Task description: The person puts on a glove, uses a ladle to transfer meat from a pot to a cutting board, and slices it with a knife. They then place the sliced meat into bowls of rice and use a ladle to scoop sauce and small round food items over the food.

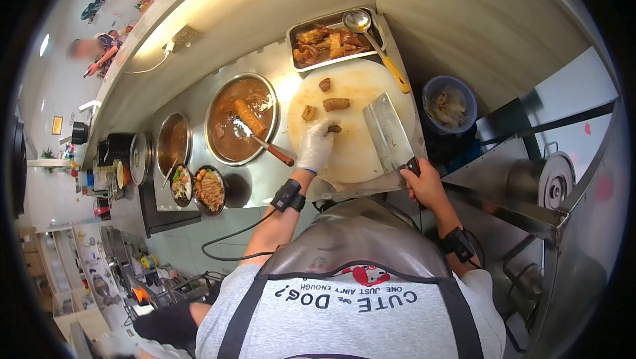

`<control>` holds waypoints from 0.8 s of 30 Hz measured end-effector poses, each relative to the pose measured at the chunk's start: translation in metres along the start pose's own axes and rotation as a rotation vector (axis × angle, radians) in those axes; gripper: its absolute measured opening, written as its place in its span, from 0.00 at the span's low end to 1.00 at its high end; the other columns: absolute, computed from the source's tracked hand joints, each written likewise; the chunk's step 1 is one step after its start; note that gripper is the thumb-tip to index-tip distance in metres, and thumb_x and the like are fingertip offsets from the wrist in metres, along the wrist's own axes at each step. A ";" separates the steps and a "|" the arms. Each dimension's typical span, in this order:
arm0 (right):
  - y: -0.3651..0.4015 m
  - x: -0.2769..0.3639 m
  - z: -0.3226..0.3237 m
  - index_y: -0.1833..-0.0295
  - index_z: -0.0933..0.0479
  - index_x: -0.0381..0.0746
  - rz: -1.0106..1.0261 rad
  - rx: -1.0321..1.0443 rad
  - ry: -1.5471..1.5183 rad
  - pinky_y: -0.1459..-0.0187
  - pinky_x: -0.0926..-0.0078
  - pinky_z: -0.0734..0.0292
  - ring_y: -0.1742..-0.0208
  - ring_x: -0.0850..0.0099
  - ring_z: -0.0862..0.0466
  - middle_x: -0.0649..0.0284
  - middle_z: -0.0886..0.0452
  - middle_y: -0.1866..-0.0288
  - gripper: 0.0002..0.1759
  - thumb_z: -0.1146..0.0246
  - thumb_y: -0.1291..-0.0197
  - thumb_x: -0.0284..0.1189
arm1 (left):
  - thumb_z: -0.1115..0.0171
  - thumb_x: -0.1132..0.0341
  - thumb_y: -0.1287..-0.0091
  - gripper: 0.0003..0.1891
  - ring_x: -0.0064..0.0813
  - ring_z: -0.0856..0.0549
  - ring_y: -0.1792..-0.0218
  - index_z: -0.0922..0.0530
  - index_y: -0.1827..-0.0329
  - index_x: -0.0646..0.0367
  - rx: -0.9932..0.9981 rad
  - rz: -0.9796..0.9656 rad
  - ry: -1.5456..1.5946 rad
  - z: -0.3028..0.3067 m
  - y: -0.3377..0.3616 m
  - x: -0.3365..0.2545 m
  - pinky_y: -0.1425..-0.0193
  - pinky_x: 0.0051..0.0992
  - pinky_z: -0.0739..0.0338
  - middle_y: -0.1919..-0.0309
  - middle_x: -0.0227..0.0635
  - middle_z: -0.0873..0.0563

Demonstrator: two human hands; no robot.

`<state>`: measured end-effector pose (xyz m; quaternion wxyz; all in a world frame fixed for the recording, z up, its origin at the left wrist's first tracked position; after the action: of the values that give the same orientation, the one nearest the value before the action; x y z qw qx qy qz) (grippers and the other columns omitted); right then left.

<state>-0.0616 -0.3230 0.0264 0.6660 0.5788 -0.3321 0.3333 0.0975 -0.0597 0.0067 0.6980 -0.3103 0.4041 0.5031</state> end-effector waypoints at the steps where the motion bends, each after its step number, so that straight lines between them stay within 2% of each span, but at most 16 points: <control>1: 0.002 0.000 0.001 0.57 0.28 0.37 -0.006 -0.005 0.001 0.84 0.77 0.31 0.84 0.79 0.26 0.67 0.25 0.78 0.11 0.35 0.33 0.32 | 0.39 0.79 0.41 0.15 0.43 0.12 0.54 0.17 0.50 0.62 0.006 0.001 0.005 -0.004 0.000 -0.002 0.46 0.37 0.19 0.57 0.49 0.13; 3: 0.004 0.001 0.000 0.57 0.29 0.36 0.014 -0.018 0.080 0.84 0.76 0.31 0.84 0.79 0.25 0.67 0.24 0.77 0.11 0.35 0.33 0.31 | 0.43 0.83 0.41 0.20 0.42 0.12 0.50 0.19 0.44 0.63 0.074 0.282 0.341 -0.010 -0.002 0.000 0.41 0.35 0.20 0.54 0.52 0.13; 4: 0.004 0.000 -0.001 0.57 0.29 0.36 0.013 -0.016 0.081 0.84 0.76 0.31 0.84 0.79 0.25 0.67 0.24 0.77 0.11 0.35 0.33 0.31 | 0.43 0.83 0.41 0.20 0.42 0.12 0.50 0.19 0.44 0.63 0.072 0.284 0.342 -0.009 -0.004 0.002 0.41 0.35 0.20 0.54 0.52 0.13; 6: 0.005 -0.002 0.000 0.58 0.29 0.36 0.026 -0.018 0.092 0.84 0.76 0.30 0.84 0.79 0.24 0.66 0.23 0.78 0.12 0.35 0.33 0.31 | 0.38 0.78 0.40 0.23 0.48 0.14 0.48 0.23 0.39 0.64 0.164 0.026 -0.188 -0.007 -0.008 -0.004 0.40 0.37 0.21 0.51 0.52 0.14; 7: 0.005 -0.002 0.000 0.58 0.29 0.36 0.024 -0.019 0.093 0.84 0.76 0.30 0.84 0.79 0.24 0.66 0.23 0.78 0.12 0.35 0.33 0.31 | 0.38 0.78 0.40 0.23 0.48 0.14 0.48 0.23 0.39 0.64 0.165 0.027 -0.186 -0.007 -0.008 -0.009 0.40 0.37 0.21 0.51 0.52 0.14; 9: 0.008 0.004 0.001 0.58 0.29 0.36 0.026 -0.021 0.094 0.84 0.75 0.30 0.84 0.78 0.24 0.66 0.23 0.78 0.12 0.34 0.34 0.31 | 0.35 0.76 0.42 0.27 0.52 0.17 0.43 0.24 0.36 0.63 0.116 0.040 -0.528 -0.007 -0.009 -0.019 0.38 0.39 0.22 0.46 0.53 0.17; 13: 0.009 0.008 0.001 0.57 0.29 0.35 0.019 -0.026 0.111 0.84 0.75 0.29 0.84 0.78 0.23 0.65 0.23 0.78 0.12 0.34 0.34 0.31 | 0.32 0.73 0.44 0.30 0.55 0.19 0.43 0.25 0.34 0.61 0.102 0.099 -0.654 0.003 -0.012 -0.023 0.38 0.42 0.22 0.41 0.52 0.20; 15: 0.010 0.008 0.000 0.57 0.30 0.35 0.000 -0.030 0.119 0.83 0.75 0.29 0.84 0.77 0.23 0.64 0.22 0.77 0.13 0.34 0.34 0.31 | 0.34 0.74 0.44 0.23 0.51 0.15 0.51 0.22 0.43 0.60 -0.114 -0.178 -0.768 0.009 0.000 -0.039 0.47 0.43 0.19 0.51 0.53 0.17; 16: 0.009 0.005 0.000 0.57 0.30 0.35 -0.004 -0.029 0.111 0.83 0.75 0.29 0.84 0.77 0.23 0.64 0.22 0.77 0.13 0.34 0.34 0.31 | 0.34 0.74 0.44 0.23 0.51 0.15 0.51 0.22 0.43 0.60 -0.107 -0.178 -0.773 0.010 -0.002 -0.037 0.47 0.43 0.19 0.51 0.53 0.17; 18: 0.006 -0.002 0.000 0.56 0.30 0.35 -0.012 -0.021 0.111 0.83 0.75 0.28 0.83 0.77 0.22 0.64 0.22 0.76 0.13 0.34 0.33 0.32 | 0.37 0.73 0.41 0.18 0.46 0.13 0.54 0.21 0.46 0.58 0.089 -0.454 -0.957 0.006 -0.008 -0.036 0.52 0.40 0.17 0.51 0.53 0.17; 19: 0.005 -0.005 0.000 0.56 0.30 0.35 -0.010 -0.018 0.109 0.83 0.75 0.28 0.83 0.77 0.22 0.64 0.22 0.76 0.13 0.34 0.33 0.32 | 0.37 0.73 0.41 0.18 0.46 0.13 0.54 0.21 0.46 0.58 0.089 -0.454 -0.960 0.005 -0.011 -0.035 0.52 0.40 0.17 0.51 0.53 0.17; 21: 0.003 -0.008 0.001 0.56 0.30 0.35 -0.007 -0.004 0.106 0.83 0.75 0.27 0.83 0.77 0.22 0.64 0.22 0.76 0.14 0.34 0.33 0.32 | 0.43 0.74 0.37 0.15 0.44 0.14 0.58 0.21 0.47 0.57 0.372 -0.369 -1.022 -0.006 -0.018 -0.031 0.56 0.37 0.17 0.58 0.46 0.16; 22: 0.004 -0.007 0.001 0.56 0.30 0.35 -0.006 -0.005 0.108 0.83 0.75 0.27 0.83 0.77 0.22 0.64 0.22 0.76 0.14 0.34 0.33 0.32 | 0.43 0.74 0.37 0.15 0.44 0.14 0.58 0.21 0.47 0.57 0.370 -0.369 -1.021 -0.009 -0.019 -0.029 0.56 0.37 0.17 0.58 0.46 0.16; 24: 0.005 -0.005 0.001 0.56 0.30 0.35 -0.015 -0.002 0.110 0.82 0.75 0.27 0.83 0.77 0.22 0.64 0.22 0.76 0.14 0.35 0.33 0.32 | 0.42 0.73 0.38 0.10 0.43 0.13 0.61 0.20 0.55 0.58 0.281 -0.451 -1.084 -0.014 -0.021 -0.025 0.60 0.37 0.17 0.63 0.42 0.15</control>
<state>-0.0686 -0.3238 0.0254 0.6864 0.5613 -0.2909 0.3592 0.1093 -0.0890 0.0220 0.9284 0.0076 -0.0226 0.3708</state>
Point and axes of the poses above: each hand's wrist, its own y-axis away from the middle knuckle, its own z-axis out of the back of the hand, x = y × z, the point moved 2 cm from there along -y, towards the middle knuckle
